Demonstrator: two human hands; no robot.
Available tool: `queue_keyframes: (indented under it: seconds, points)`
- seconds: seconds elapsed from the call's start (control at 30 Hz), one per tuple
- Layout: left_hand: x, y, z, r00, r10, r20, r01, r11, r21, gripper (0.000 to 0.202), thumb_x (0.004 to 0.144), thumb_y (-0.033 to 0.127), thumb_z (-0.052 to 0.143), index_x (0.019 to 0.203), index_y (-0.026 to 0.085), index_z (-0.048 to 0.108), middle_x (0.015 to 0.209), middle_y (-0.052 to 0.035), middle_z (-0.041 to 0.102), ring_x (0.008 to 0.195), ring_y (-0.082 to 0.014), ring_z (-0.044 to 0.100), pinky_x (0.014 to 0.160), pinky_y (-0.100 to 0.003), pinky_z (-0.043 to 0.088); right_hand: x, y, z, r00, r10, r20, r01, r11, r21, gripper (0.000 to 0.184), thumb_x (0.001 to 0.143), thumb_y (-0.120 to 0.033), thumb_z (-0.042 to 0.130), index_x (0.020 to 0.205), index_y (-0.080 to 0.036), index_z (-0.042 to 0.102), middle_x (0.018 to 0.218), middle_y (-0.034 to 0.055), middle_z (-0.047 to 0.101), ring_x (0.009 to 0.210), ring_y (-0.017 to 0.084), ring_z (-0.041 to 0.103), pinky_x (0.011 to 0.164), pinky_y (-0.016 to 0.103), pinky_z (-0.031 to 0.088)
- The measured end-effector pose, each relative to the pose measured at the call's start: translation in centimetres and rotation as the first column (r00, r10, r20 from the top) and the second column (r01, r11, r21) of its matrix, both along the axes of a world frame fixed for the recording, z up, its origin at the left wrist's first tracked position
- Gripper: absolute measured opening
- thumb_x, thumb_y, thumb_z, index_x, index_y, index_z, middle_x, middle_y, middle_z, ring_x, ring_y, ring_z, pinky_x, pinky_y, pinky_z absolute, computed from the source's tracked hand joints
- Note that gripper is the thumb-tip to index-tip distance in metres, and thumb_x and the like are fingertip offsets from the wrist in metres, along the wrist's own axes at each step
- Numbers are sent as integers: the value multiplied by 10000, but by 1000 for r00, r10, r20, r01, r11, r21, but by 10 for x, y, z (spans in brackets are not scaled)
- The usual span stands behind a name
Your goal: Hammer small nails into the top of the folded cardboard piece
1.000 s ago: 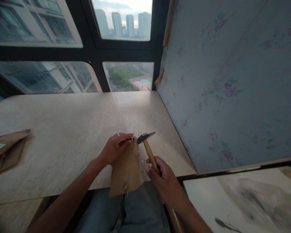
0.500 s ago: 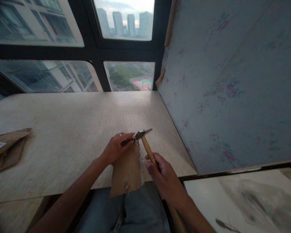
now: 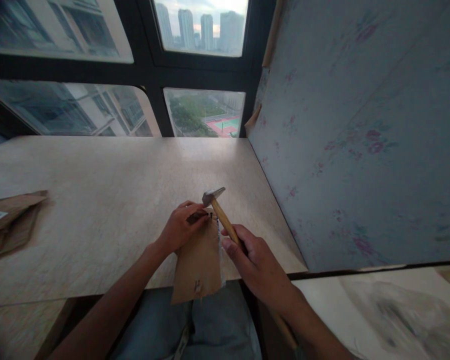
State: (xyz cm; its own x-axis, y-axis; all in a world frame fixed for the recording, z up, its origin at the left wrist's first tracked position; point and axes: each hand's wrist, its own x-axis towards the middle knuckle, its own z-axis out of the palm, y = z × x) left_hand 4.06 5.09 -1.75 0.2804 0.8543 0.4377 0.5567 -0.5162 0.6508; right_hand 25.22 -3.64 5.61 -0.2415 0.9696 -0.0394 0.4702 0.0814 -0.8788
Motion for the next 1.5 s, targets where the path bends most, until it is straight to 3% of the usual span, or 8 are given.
queue_keyframes:
  seconds: [0.27, 0.4, 0.53, 0.83, 0.93, 1.13, 1.33, 1.5]
  points:
    - [2, 0, 5, 1000, 22, -4, -22, 999, -33, 285, 802, 141, 686, 1078, 213, 690, 866, -35, 760, 871, -211, 669, 853, -394, 522, 2, -1, 14, 1000, 13, 23, -12, 999, -45, 366, 974, -486, 444, 1119, -195, 613, 617, -45, 479, 506, 125, 446, 466, 246, 317]
    - [4, -2, 7, 1000, 26, -15, -27, 998, -56, 314, 792, 133, 695, 1097, 207, 675, 856, -32, 757, 871, -215, 667, 859, -392, 515, 1, 3, 1, 994, 17, 107, -13, 999, -36, 342, 969, -449, 443, 1074, -186, 636, 662, -23, 543, 583, 146, 502, 541, 259, 370]
    - [6, -3, 8, 999, 32, -40, -35, 998, -58, 390, 786, 123, 698, 1164, 200, 642, 884, -38, 761, 912, -232, 659, 878, -412, 505, 3, 9, -11, 986, 65, 154, -47, 992, -115, 308, 964, -415, 440, 989, -178, 635, 731, 2, 598, 654, 162, 546, 595, 268, 403]
    - [10, -4, 3, 995, 65, 70, -60, 995, -83, 395, 785, 109, 670, 1163, 210, 615, 850, -16, 740, 869, -202, 674, 886, -402, 509, 7, 5, 3, 1000, -13, 16, 16, 985, -170, 389, 967, -494, 449, 1144, -179, 594, 594, -68, 420, 459, 106, 391, 433, 228, 292]
    - [12, -4, 2, 991, 78, 113, -64, 990, -124, 439, 784, 101, 661, 1204, 203, 585, 903, -29, 747, 894, -203, 685, 912, -416, 508, 7, 4, 2, 1000, -13, -1, 13, 985, -170, 378, 969, -495, 449, 1126, -186, 600, 592, -68, 421, 454, 104, 381, 432, 231, 289]
    - [12, -4, 2, 984, 69, 162, -37, 980, -194, 454, 796, 142, 684, 1230, 219, 571, 939, -36, 761, 944, -219, 704, 949, -440, 505, 5, -5, -19, 998, -57, 15, 59, 993, -106, 325, 959, -474, 486, 1069, -203, 626, 681, -36, 493, 584, 133, 454, 529, 249, 347]
    - [13, -2, 2, 980, 92, 177, -46, 968, -246, 453, 802, 163, 715, 1230, 219, 578, 944, -43, 775, 996, -233, 703, 975, -452, 496, -16, -17, -44, 972, -237, 3, 233, 955, -182, 394, 845, -502, 639, 1076, -192, 563, 550, -105, 369, 497, 121, 366, 483, 237, 301]
    - [13, -2, 1, 980, 102, 172, -54, 963, -265, 425, 816, 182, 713, 1221, 209, 587, 969, -50, 775, 1018, -234, 697, 991, -456, 487, -28, -17, -64, 938, -345, -26, 333, 921, -204, 423, 788, -462, 697, 1075, -192, 543, 654, -67, 506, 580, 149, 505, 561, 262, 415]
